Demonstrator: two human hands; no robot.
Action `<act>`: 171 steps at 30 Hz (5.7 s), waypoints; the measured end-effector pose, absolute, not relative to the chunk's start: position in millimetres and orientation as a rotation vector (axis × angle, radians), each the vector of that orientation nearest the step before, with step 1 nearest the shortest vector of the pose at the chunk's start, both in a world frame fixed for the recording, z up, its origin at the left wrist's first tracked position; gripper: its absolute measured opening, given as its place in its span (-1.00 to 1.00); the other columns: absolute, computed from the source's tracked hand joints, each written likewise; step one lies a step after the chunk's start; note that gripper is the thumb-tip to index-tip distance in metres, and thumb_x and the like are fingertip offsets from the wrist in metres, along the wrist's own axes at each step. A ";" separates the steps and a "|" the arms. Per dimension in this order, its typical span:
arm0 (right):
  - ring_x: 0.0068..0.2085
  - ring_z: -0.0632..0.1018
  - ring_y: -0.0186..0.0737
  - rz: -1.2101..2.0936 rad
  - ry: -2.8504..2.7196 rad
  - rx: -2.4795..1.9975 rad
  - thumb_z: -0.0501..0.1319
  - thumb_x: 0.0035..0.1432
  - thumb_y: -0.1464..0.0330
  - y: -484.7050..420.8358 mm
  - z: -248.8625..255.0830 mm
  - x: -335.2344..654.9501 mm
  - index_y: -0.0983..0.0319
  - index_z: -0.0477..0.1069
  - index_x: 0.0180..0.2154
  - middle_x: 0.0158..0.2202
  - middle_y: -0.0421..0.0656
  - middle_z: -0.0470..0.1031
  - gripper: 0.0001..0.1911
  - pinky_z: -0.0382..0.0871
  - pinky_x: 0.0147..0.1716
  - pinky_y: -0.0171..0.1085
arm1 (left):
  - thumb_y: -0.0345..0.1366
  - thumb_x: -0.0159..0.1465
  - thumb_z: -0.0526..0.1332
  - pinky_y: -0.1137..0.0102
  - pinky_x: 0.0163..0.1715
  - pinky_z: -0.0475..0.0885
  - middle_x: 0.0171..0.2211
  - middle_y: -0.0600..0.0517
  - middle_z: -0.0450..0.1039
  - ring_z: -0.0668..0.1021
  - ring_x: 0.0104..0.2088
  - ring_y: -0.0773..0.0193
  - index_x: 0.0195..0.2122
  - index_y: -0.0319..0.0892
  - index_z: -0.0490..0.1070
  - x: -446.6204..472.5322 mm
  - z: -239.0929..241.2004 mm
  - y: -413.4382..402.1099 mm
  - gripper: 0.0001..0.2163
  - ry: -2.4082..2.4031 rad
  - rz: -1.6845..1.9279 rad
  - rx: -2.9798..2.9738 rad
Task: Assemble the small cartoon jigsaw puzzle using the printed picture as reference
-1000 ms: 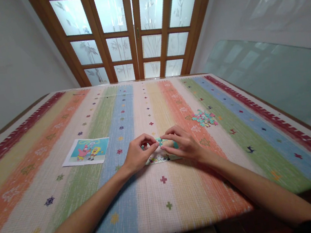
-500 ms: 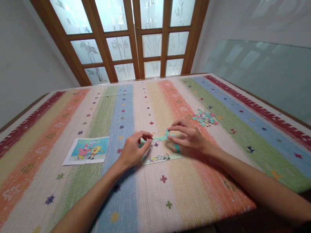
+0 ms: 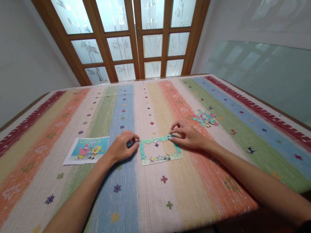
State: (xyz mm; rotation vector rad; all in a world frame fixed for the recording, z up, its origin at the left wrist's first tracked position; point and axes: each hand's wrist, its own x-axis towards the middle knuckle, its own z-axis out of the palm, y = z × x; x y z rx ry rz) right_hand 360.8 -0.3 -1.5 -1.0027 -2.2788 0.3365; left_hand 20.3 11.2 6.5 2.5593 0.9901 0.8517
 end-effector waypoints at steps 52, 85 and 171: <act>-0.17 0.52 -0.05 0.426 -2.363 -1.120 0.34 0.14 0.35 2.1 9.7 371.3 0.14 0.58 -0.26 -0.21 -0.07 0.49 -0.91 0.44 -0.12 -0.04 | -0.30 0.31 0.15 0.30 -0.23 0.44 -0.31 0.00 0.41 0.49 -0.34 0.24 -0.26 -0.17 0.49 26.5 2.7 6.7 -0.86 1.038 0.825 2.520; -0.13 0.52 -0.05 0.504 -2.363 -1.047 0.28 0.24 0.29 0.5 10.9 369.9 0.16 0.56 -0.19 -0.18 -0.03 0.48 -0.87 0.44 -0.08 -0.02 | -0.30 0.34 0.13 0.34 -0.30 0.40 -0.34 0.01 0.41 0.48 -0.36 0.25 -0.24 -0.16 0.48 26.3 2.8 7.5 -0.86 1.025 0.797 2.542; 0.20 0.36 0.19 0.602 -2.371 -1.170 0.50 -0.05 0.13 -33.2 6.1 371.0 0.12 0.16 0.37 0.16 0.05 0.42 0.01 0.27 0.19 0.22 | 0.12 0.11 0.38 0.02 0.10 0.31 0.11 -0.18 0.45 0.46 0.04 -0.11 0.36 -0.11 0.10 21.4 11.3 -13.4 -0.12 1.001 0.542 2.666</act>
